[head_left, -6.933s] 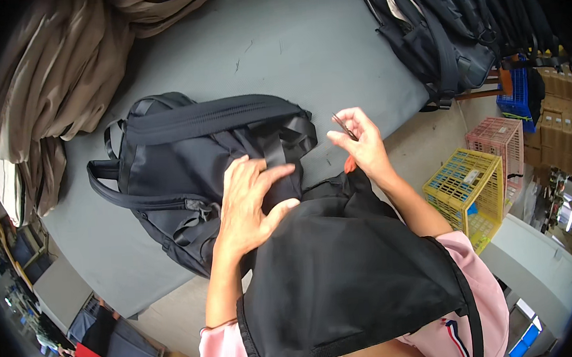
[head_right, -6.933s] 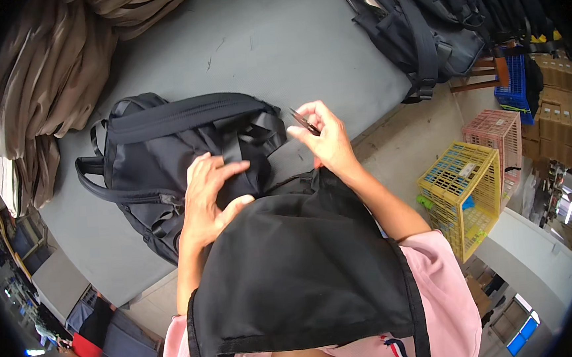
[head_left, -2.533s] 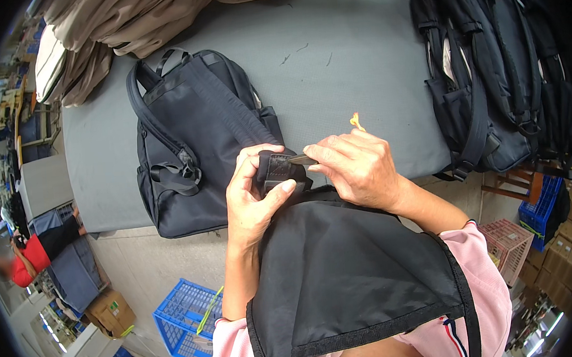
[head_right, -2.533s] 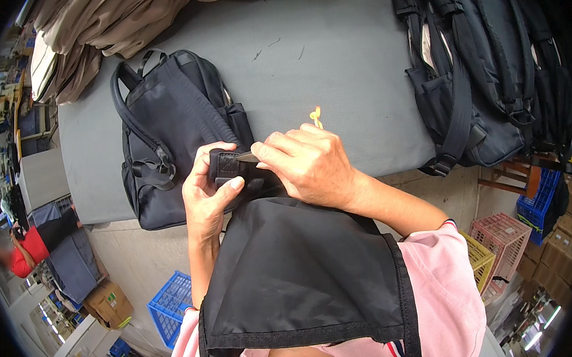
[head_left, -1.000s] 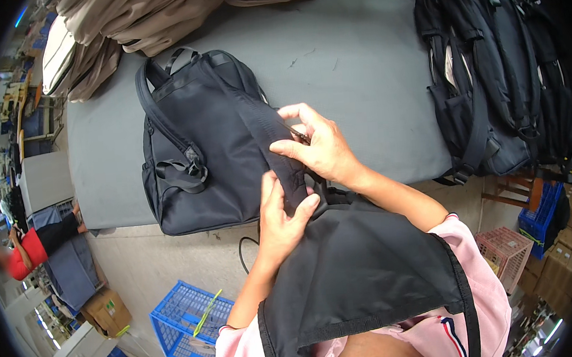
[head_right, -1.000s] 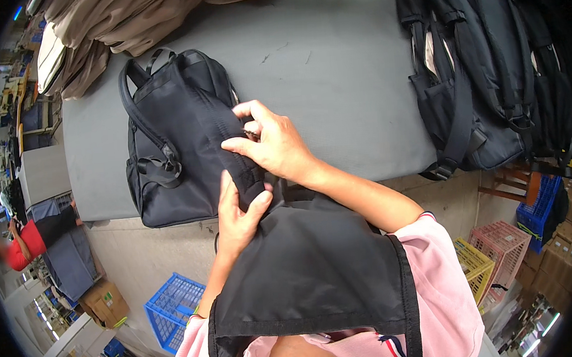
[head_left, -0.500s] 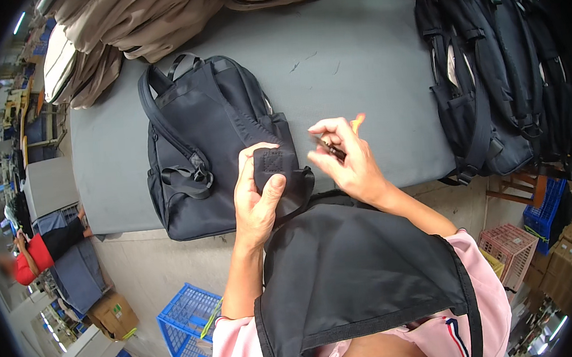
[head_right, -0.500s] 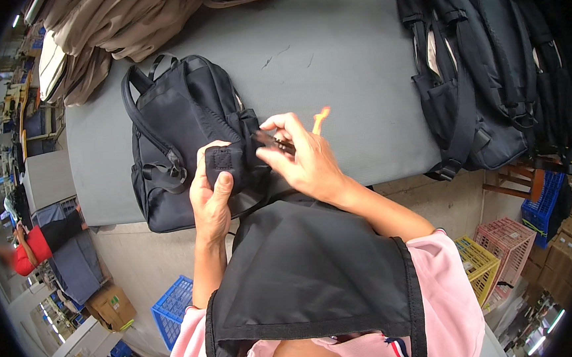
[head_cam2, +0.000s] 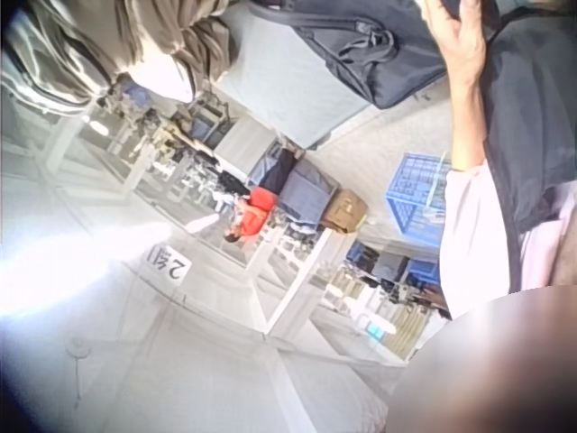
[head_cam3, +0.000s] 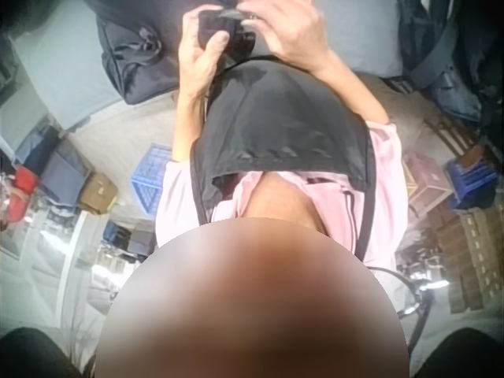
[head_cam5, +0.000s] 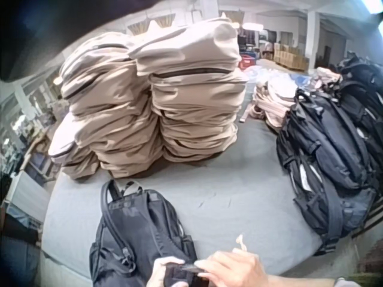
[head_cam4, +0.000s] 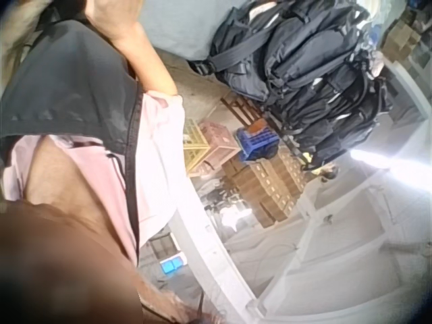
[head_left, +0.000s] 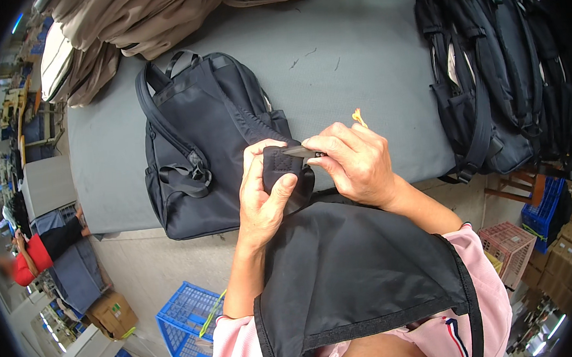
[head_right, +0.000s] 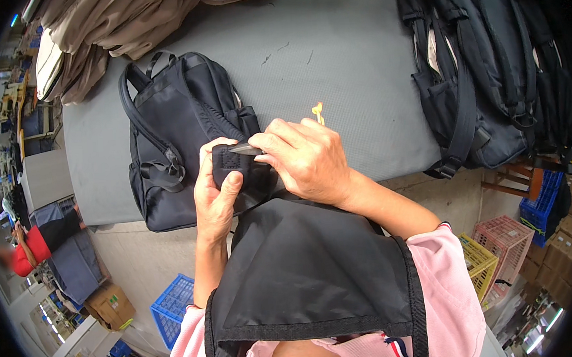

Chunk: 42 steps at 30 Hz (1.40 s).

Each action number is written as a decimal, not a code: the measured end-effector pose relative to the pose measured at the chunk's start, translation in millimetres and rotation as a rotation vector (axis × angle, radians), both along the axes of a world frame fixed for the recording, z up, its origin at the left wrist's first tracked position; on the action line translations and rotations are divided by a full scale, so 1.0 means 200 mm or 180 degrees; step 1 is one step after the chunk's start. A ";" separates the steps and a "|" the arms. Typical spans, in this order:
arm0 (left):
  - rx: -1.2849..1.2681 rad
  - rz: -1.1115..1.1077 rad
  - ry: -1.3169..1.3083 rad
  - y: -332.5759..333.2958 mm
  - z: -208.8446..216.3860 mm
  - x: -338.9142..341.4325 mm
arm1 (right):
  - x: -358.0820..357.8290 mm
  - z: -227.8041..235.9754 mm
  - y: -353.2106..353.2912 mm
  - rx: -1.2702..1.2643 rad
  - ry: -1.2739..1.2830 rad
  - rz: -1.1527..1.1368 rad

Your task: Inspecting and trimming loose threads from a finished black backpack using small snips.

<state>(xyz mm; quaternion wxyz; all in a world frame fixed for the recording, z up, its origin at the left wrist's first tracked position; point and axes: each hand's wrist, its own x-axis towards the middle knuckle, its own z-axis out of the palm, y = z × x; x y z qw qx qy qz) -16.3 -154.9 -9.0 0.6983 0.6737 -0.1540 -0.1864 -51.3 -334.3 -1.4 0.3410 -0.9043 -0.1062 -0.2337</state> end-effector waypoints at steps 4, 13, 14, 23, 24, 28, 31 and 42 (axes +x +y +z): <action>0.0080 -0.0005 -0.0123 0.00 -0.01 0.00 | 0.00 -0.04 0.01 0.0115 -0.0173 -0.0087; 0.0114 -0.0008 -0.0221 -0.02 -0.02 0.00 | 0.00 -0.03 0.00 0.0221 0.0136 -0.0019; 0.0136 0.0004 -0.0229 -0.02 -0.02 0.00 | 0.00 -0.04 0.00 0.0221 0.0136 -0.0018; 0.0325 0.0159 -0.0334 -0.02 -0.02 0.00 | 0.01 -0.05 0.01 0.0417 0.0227 -0.0010; 0.0326 0.0163 -0.0339 -0.02 0.00 0.01 | 0.01 -0.07 0.01 0.0726 0.0169 -0.0074; 0.1479 0.1024 -0.2789 -0.01 0.08 0.09 | 0.01 -0.07 0.00 0.1578 0.0714 -0.0188; 0.1638 0.1340 -0.3364 -0.02 0.19 0.25 | -0.07 -0.09 0.04 0.1609 0.1247 0.0036; 0.3484 0.0742 -0.3901 -0.04 -0.03 0.77 | 0.06 -0.36 0.10 0.3585 0.2572 0.0037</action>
